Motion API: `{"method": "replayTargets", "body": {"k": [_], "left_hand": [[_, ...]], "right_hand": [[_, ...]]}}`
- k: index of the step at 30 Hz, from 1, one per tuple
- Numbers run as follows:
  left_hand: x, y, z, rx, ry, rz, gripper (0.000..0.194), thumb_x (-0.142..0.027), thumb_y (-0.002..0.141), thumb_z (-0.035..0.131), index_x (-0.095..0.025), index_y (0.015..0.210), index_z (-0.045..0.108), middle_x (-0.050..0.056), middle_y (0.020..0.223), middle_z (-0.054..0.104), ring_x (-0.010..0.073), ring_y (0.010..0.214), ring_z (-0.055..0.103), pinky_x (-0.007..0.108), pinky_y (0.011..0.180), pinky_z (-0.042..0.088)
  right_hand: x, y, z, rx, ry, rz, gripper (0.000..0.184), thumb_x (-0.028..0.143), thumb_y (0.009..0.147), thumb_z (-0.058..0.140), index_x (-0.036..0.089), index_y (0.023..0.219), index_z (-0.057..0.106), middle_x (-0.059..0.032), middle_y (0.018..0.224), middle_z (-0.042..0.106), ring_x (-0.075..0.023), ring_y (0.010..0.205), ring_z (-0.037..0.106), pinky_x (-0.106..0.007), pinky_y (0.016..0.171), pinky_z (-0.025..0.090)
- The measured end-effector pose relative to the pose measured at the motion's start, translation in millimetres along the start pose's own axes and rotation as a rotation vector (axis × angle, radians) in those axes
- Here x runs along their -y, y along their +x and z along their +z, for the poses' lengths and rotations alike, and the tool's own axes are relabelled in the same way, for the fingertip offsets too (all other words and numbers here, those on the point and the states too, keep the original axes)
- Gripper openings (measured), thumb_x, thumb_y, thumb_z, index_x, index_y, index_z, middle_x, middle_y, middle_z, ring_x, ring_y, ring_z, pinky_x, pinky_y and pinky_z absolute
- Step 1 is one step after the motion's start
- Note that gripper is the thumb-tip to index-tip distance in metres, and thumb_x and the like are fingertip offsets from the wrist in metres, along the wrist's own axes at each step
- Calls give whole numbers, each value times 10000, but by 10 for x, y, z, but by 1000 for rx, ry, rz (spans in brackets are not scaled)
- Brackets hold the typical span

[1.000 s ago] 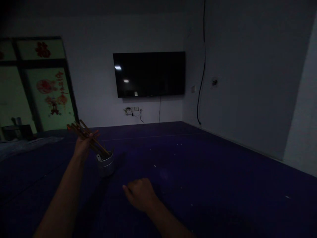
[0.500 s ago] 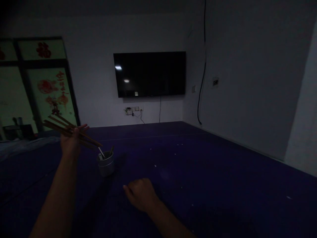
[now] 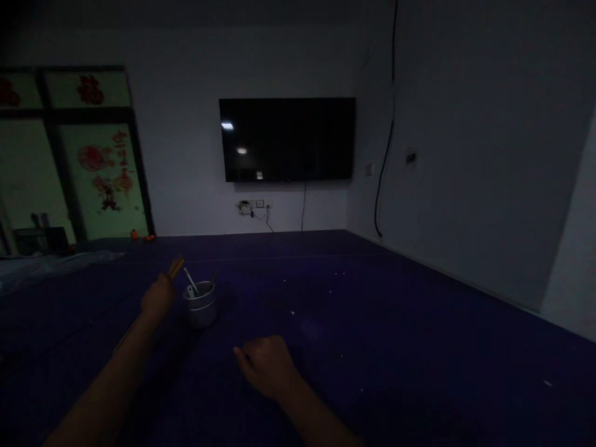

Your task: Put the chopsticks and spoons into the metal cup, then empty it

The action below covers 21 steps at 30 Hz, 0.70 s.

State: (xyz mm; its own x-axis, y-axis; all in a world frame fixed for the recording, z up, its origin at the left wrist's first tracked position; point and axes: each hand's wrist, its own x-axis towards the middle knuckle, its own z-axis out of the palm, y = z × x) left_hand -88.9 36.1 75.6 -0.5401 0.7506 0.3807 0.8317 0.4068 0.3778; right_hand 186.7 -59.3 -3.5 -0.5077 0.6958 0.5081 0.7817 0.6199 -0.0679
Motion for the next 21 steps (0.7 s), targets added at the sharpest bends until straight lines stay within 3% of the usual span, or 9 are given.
{"method": "replayTargets", "body": {"k": [3, 7, 10, 15, 21], "left_hand": [[155, -125, 273, 57, 82, 12, 287, -131, 836, 340, -81, 1065, 506, 199, 936, 649, 270, 926, 641, 348, 735, 478], [373, -199, 447, 83, 218, 15, 311, -156, 849, 325, -75, 1082, 514, 209, 968, 625, 276, 946, 630, 323, 698, 469], [455, -199, 533, 103, 241, 19, 333, -187, 851, 312, -72, 1081, 524, 212, 981, 613, 285, 946, 622, 324, 677, 463], [491, -176, 622, 107, 235, 39, 493, -434, 859, 312, -61, 1091, 537, 218, 1001, 589, 316, 945, 602, 350, 661, 464], [516, -166, 648, 75, 279, 58, 416, -315, 872, 280, -88, 1082, 557, 198, 1006, 577, 306, 989, 571, 361, 706, 450]], "right_hand": [[2, 0, 0, -11, -8, 2, 450, 348, 947, 327, 184, 663, 635, -19, 647, 683, -109, 558, 602, -245, 512, 263], [9, 1, 1, -20, -14, -10, 457, 350, 945, 324, 181, 648, 628, -23, 633, 676, -112, 548, 598, -251, 506, 249], [6, 1, 10, -20, -8, -15, 443, 348, 941, 333, 180, 658, 630, -25, 640, 677, -110, 552, 597, -250, 505, 249], [3, 5, 18, 0, -10, -12, 450, 359, 943, 328, 177, 675, 641, -30, 659, 685, -108, 565, 600, -236, 513, 256], [10, 5, 4, 11, -18, -10, 463, 368, 947, 322, 171, 681, 645, -38, 663, 686, -112, 570, 601, -233, 515, 256]]}}
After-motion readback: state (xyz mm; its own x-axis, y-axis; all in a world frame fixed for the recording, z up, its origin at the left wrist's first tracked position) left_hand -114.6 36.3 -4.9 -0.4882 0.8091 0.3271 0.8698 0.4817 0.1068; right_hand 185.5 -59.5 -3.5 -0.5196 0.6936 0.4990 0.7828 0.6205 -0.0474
